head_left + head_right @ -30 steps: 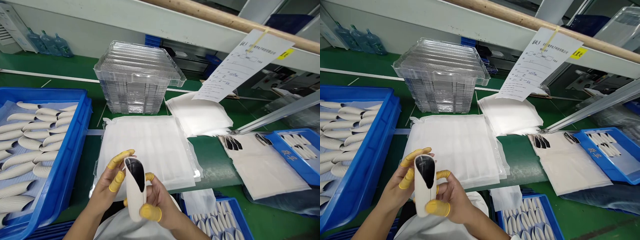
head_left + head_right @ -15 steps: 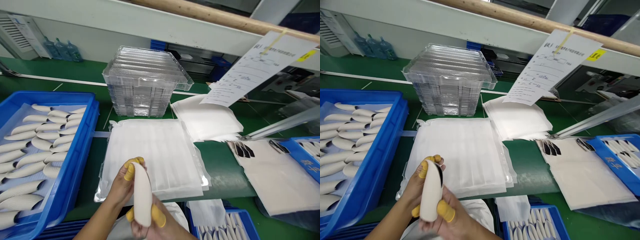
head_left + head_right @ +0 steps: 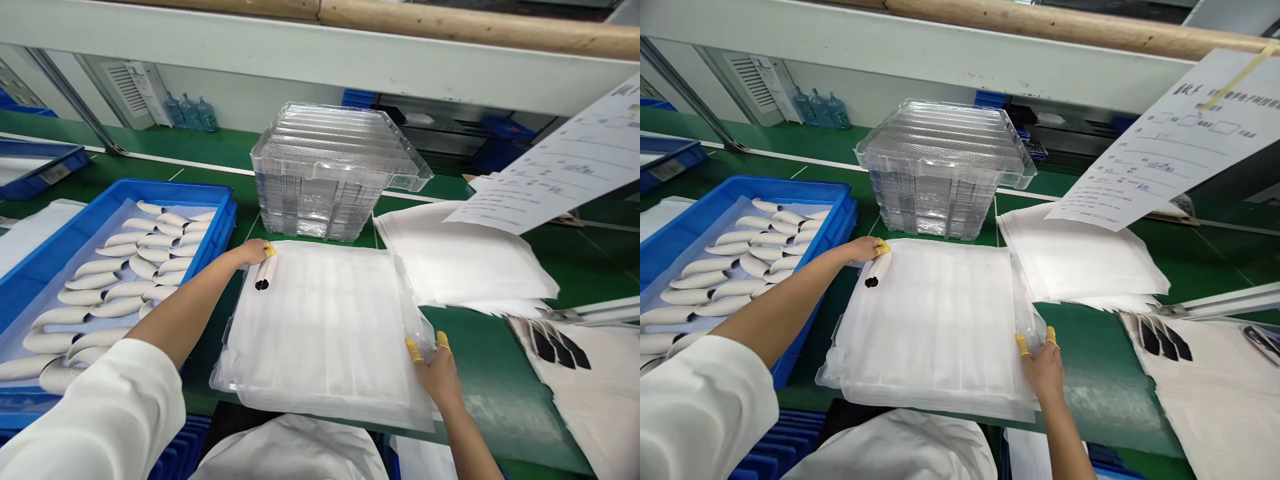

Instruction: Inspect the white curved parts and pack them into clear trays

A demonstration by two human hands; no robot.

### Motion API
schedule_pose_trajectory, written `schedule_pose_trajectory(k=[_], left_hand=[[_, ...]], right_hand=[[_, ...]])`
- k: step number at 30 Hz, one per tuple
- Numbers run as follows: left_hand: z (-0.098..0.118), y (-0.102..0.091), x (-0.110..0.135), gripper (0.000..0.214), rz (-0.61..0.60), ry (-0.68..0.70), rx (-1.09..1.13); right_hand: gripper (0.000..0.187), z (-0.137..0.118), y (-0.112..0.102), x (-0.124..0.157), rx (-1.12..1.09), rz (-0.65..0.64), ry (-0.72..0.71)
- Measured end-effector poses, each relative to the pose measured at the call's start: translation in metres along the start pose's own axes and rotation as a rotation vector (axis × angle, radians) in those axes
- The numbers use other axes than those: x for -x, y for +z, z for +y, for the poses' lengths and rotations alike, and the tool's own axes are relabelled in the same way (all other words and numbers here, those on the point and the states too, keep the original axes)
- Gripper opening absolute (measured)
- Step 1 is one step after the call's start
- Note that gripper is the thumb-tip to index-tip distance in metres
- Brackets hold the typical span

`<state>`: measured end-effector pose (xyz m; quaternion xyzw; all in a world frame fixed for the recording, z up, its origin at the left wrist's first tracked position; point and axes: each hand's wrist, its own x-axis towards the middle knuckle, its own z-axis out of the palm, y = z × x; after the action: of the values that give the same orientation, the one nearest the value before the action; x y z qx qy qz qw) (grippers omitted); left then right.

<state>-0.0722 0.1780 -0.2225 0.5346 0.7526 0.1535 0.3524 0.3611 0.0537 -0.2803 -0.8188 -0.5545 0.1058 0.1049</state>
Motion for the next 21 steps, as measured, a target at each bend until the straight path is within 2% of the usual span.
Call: schedule_pose_trajectory(k=[4, 10, 17, 21], left_hand=[[0.015, 0.010, -0.025, 0.036, -0.077, -0.003, -0.334], [0.018, 0.020, -0.038, 0.036, -0.109, -0.014, -0.676], [0.007, 0.028, -0.032, 0.034, 0.000, 0.057, -0.799], [-0.010, 0.033, -0.025, 0.033, 0.045, 0.098, -0.770]], right_hand=[[0.060, 0.007, 0.003, 0.000, -0.101, -0.105, -0.059], [0.056, 0.011, 0.009, -0.006, -0.119, -0.128, -0.033], [0.059, 0.013, 0.013, -0.005, -0.113, -0.136, -0.033], [0.049, 0.020, 0.013, -0.007, -0.095, -0.110, -0.054]])
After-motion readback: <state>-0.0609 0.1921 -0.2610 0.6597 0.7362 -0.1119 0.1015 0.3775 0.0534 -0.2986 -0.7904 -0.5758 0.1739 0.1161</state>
